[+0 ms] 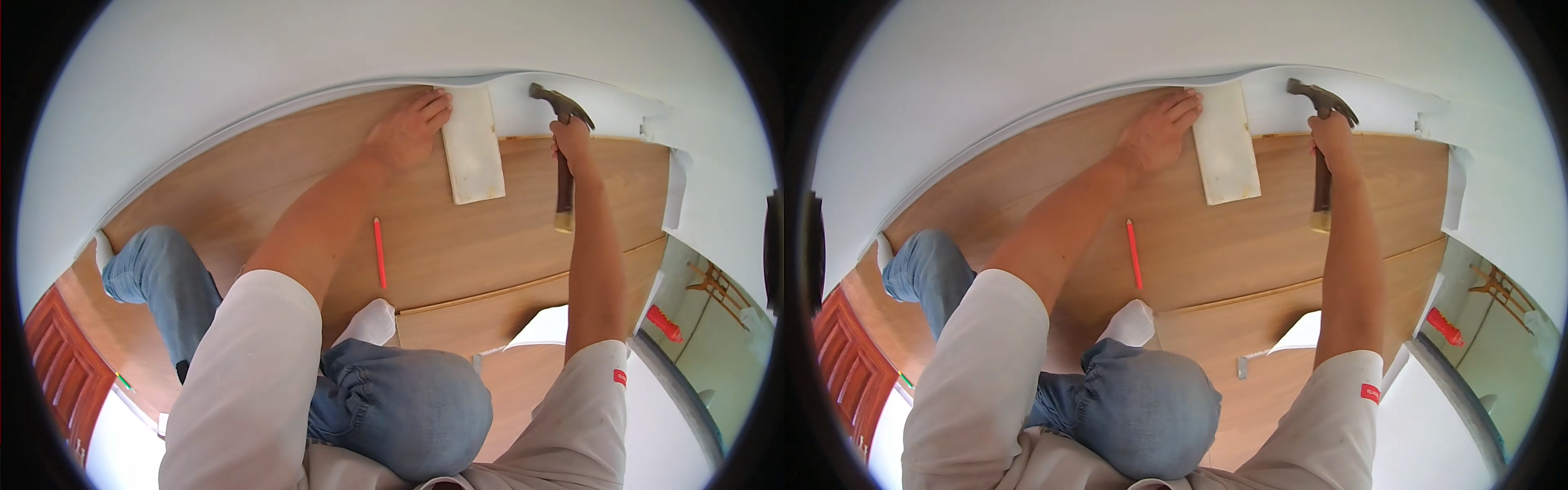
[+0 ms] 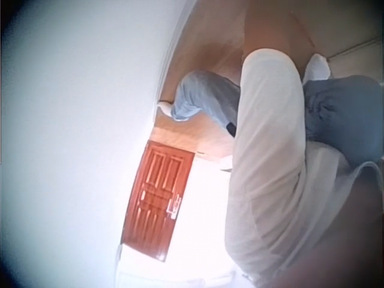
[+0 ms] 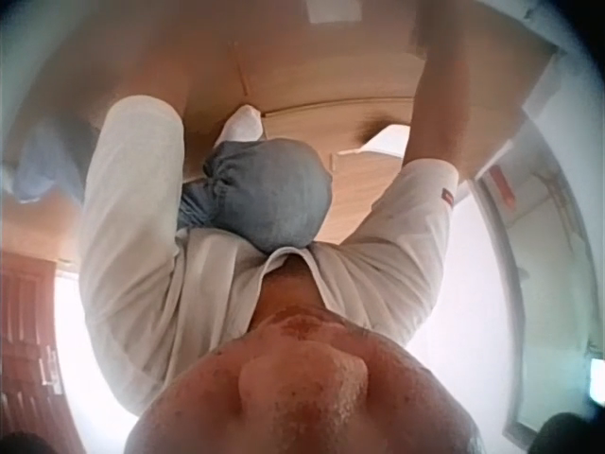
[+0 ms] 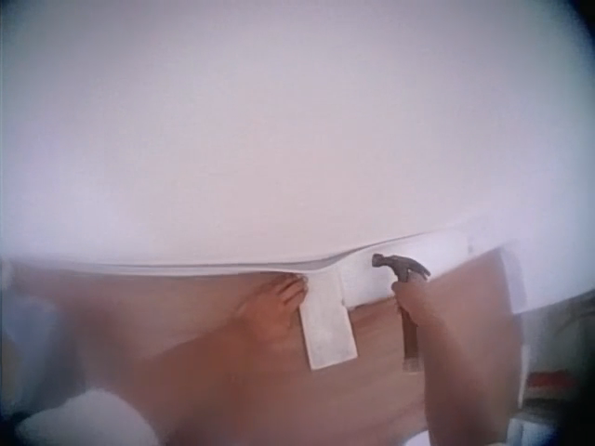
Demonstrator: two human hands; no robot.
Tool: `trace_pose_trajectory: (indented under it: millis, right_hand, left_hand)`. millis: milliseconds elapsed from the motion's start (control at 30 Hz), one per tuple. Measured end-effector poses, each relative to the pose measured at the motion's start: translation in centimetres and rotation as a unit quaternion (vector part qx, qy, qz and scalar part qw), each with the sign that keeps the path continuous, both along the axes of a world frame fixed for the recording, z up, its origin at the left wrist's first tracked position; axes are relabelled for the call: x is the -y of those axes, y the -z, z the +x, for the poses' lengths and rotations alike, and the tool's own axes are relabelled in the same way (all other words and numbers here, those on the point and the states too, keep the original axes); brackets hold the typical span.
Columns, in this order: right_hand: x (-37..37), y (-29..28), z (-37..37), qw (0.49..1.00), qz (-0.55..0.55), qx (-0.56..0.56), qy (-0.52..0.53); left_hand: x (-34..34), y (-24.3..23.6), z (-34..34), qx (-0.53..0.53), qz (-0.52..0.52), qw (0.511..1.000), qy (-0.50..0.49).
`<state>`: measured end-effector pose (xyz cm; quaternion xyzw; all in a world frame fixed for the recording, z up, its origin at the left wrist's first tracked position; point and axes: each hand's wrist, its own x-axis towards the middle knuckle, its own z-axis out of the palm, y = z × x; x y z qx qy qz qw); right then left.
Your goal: Measure, cut, and install laminate flooring planks along a wall.
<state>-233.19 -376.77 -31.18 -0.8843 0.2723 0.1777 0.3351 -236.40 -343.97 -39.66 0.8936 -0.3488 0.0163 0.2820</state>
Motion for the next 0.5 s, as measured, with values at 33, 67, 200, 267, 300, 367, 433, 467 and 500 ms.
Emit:
trace_pose_trajectory:
  millis: [33, 67, 200, 267, 300, 367, 433, 467, 500]
  right_hand:
    - [0.1, 0.2, 0.1, 0.997, 0.002, 0.0, 0.071]
    - [-0.9, 0.2, -0.3, 1.0, -0.013, 0.02, 0.016]
    - [-4.5, 5.2, 0.9, 0.971, -0.054, -0.032, -0.23]
    - [4.4, 8.0, 1.7, 0.918, -0.094, 0.134, -0.362]
    - [5.3, 9.3, 2.0, 0.93, -0.069, 0.091, -0.349]
    - [9.1, 11.1, 1.9, 0.946, -0.09, 0.024, -0.312]
    - [27.1, 5.5, 0.6, 0.936, -0.28, -0.004, -0.214]
    - [20.5, 10.8, 2.0, 0.947, -0.207, -0.024, -0.245]
    - [9.9, 15.0, 2.4, 0.958, -0.092, -0.03, -0.271]
  left_hand:
    - [0.0, -0.2, 0.2, 0.015, 0.026, 1.0, -0.001]
    - [-0.2, -0.3, 0.2, 0.03, 0.053, 0.998, -0.003]
    - [-3.5, 0.6, 0.3, 0.045, 0.059, 0.997, 0.002]
    - [-2.7, 0.0, 0.5, 0.099, 0.047, 0.994, -0.012]
    - [-2.2, 0.0, -0.2, 0.092, 0.021, 0.995, -0.016]
    - [-1.2, 0.3, -0.7, 0.074, -0.023, 0.997, -0.027]
    - [6.3, -2.0, 0.1, 0.079, -0.141, 0.987, 0.009]
    - [3.5, -0.3, 0.0, 0.068, -0.103, 0.992, -0.004]
    - [-1.4, 1.2, -0.4, 0.061, -0.05, 0.996, -0.031]
